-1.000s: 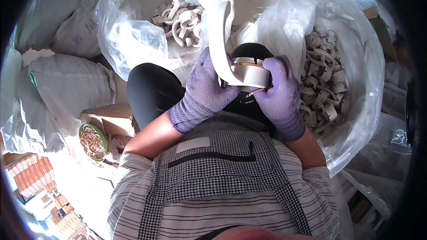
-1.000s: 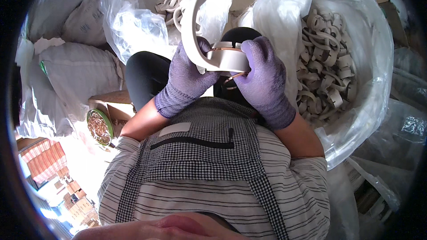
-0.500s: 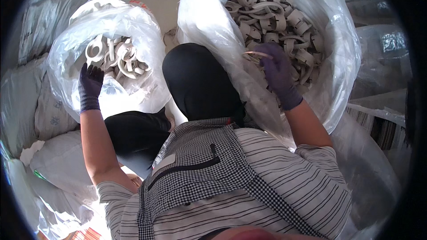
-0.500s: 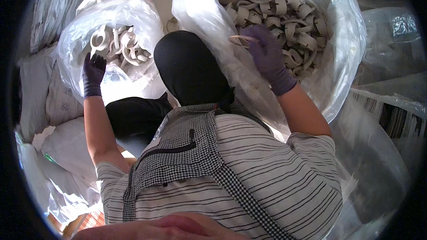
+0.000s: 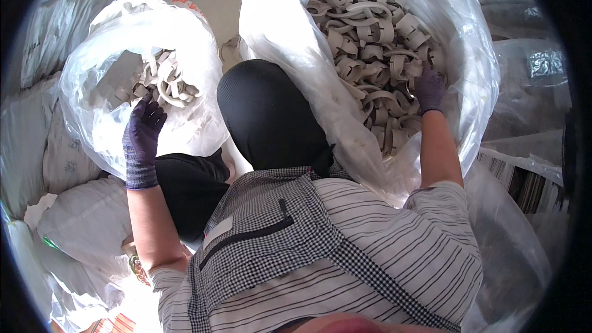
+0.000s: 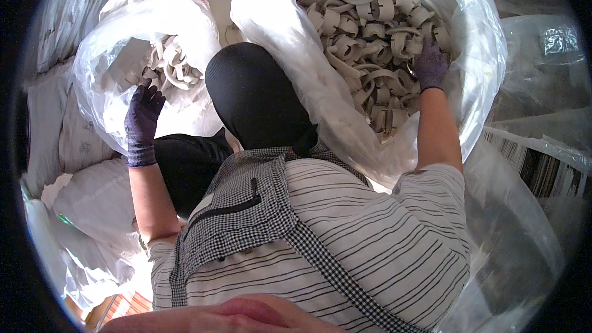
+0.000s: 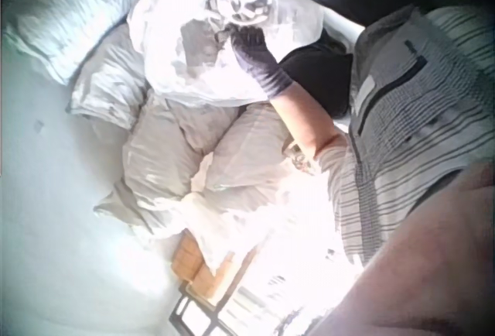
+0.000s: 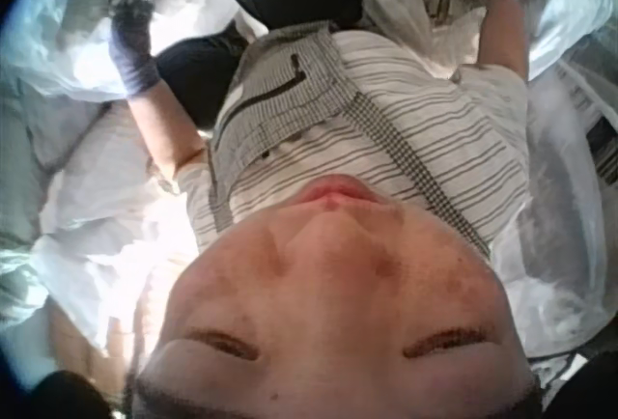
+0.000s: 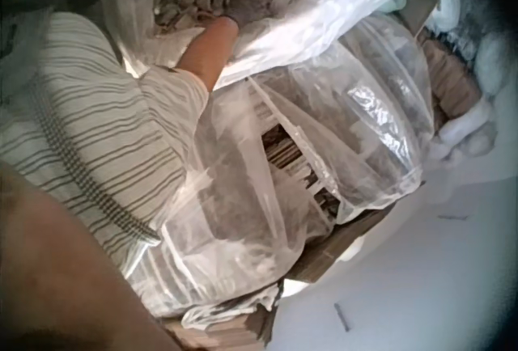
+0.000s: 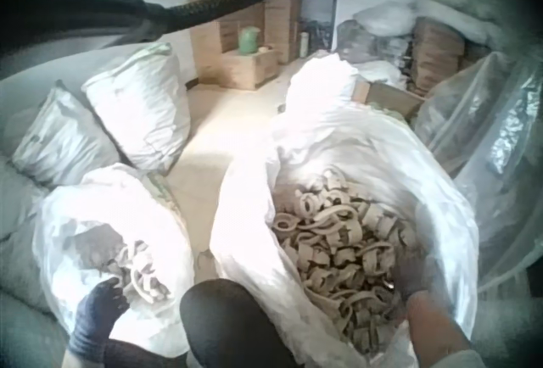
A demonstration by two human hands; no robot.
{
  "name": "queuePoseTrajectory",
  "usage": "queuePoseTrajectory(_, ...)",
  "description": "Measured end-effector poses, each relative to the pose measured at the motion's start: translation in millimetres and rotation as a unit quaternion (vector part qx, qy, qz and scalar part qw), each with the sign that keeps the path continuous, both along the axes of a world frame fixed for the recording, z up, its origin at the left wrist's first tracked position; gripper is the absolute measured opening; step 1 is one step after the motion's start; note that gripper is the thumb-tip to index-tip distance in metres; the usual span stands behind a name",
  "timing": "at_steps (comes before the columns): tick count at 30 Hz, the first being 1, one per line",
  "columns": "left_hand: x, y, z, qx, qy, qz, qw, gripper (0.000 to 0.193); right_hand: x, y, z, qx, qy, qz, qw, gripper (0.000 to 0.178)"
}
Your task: The person sits on the floor and repeatedly picks up white plastic components and copper wire rings. They insert the rings into the plastic parts and place the assembled units into a plastic bag. The person continues this repetitive assembly process throughout the clip.
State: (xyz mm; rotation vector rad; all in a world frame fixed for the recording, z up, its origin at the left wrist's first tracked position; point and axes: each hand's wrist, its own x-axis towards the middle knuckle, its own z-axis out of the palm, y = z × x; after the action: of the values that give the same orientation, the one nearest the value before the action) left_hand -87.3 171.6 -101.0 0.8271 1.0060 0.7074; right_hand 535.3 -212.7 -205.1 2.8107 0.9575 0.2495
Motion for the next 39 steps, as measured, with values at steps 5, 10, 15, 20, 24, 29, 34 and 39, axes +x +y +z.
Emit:
queuePoseTrajectory(5,9,-17,13,0.053,-0.003,0.04,0.998,0.038,-41,68,136,0.238,0.077,0.071,0.965,0.053)
queuePoseTrajectory(10,84,-91,70,0.383,0.118,-0.055,0.915,0.061,-85,107,203,0.388,0.458,0.194,0.776,0.039)
queuePoseTrajectory(15,145,-151,109,0.67,0.161,-0.185,0.7,0.095,-231,178,216,0.117,0.705,0.213,0.666,0.049)
queuePoseTrajectory(20,135,-169,59,0.605,0.248,-0.168,0.738,0.102,-279,168,187,0.223,0.715,0.204,0.631,0.06)
queuePoseTrajectory(24,129,-178,61,0.552,0.276,-0.157,0.771,0.101,-306,147,190,0.313,0.595,0.278,0.686,0.054)
queuePoseTrajectory(29,122,-171,55,0.426,0.019,-0.177,0.887,0.072,-302,153,219,0.343,0.5,0.324,0.726,0.033)
queuePoseTrajectory(34,111,-170,58,0.371,-0.019,-0.184,0.91,0.036,-310,162,217,0.308,0.434,0.386,0.753,0.026)
queuePoseTrajectory(39,111,-171,57,0.275,-0.079,-0.156,0.946,0.026,-308,165,218,0.289,0.42,0.406,0.759,0.02)
